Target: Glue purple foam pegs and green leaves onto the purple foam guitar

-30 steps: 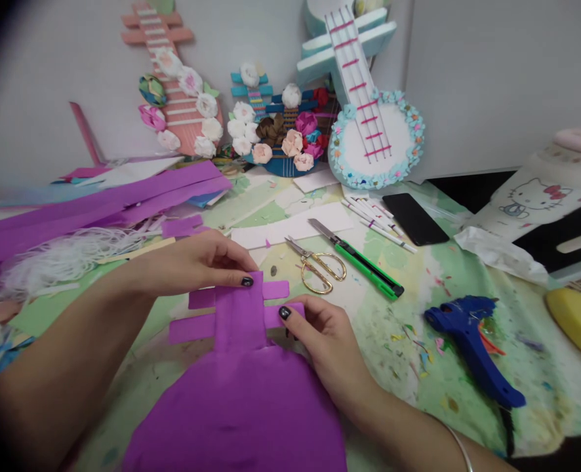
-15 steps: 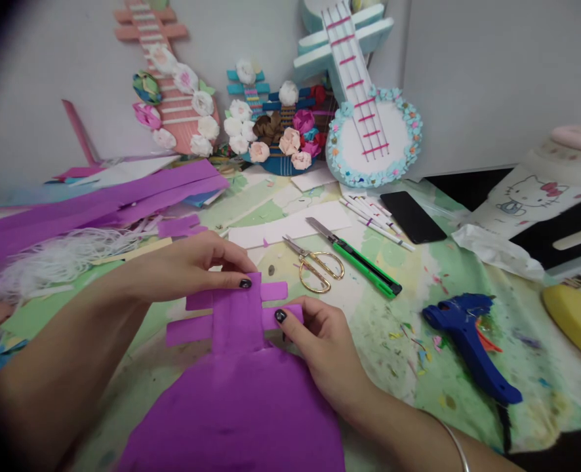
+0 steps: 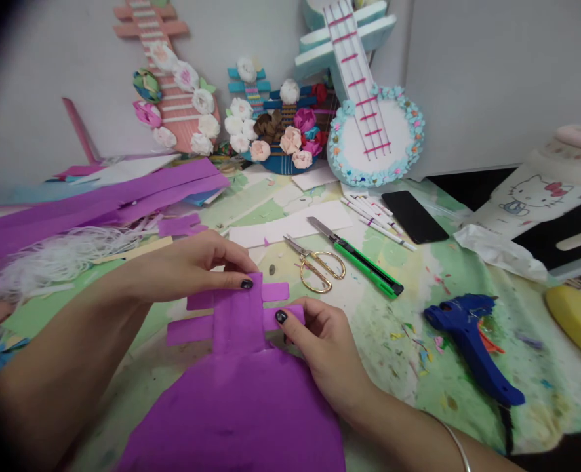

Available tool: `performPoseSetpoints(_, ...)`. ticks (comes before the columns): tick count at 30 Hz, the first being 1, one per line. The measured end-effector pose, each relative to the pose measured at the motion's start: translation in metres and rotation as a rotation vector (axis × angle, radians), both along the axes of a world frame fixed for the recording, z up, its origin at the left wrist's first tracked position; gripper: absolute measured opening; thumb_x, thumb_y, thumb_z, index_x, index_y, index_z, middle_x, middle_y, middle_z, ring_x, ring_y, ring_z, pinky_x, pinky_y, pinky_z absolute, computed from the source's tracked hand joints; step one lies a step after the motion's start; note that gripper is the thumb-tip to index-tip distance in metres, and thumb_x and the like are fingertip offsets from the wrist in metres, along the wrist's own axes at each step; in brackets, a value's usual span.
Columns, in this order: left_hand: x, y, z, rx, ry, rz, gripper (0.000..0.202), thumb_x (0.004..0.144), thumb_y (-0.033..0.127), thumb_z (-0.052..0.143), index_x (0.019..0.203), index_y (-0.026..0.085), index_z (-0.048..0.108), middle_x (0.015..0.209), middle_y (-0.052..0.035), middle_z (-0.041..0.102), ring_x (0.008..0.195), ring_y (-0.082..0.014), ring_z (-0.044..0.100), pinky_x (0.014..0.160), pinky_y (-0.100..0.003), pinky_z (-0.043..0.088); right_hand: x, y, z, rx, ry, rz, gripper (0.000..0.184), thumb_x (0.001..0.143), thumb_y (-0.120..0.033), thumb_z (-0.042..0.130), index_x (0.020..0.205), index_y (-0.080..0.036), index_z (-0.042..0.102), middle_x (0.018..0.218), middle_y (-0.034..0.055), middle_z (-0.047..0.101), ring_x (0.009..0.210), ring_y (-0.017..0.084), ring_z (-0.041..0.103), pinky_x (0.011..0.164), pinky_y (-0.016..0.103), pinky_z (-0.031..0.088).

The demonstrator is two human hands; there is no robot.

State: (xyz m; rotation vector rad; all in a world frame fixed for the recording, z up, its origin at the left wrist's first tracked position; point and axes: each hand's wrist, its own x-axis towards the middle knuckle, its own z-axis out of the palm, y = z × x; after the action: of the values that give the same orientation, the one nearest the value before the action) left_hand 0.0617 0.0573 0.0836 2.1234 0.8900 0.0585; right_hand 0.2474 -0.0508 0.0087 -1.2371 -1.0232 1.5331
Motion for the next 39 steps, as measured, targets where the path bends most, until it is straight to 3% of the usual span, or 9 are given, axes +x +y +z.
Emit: performPoseSetpoints(39,-0.0004,0.0027,-0.0043,-0.016,0.003,0.01,0.027,0.079,0.029,0.052,0.09,0.016,0.073,0.074,-0.0009,0.065,0.06,-0.0095,0.048,0.052,-0.019,0.034,-0.0013,0.0003,0.0,0.0,-0.031,-0.014,0.028,0.076,-0.043,0.065,0.072,-0.016,0.06,0.058,-0.0026,0.051,0.051,0.008,0.039,0.048,0.021,0.03)
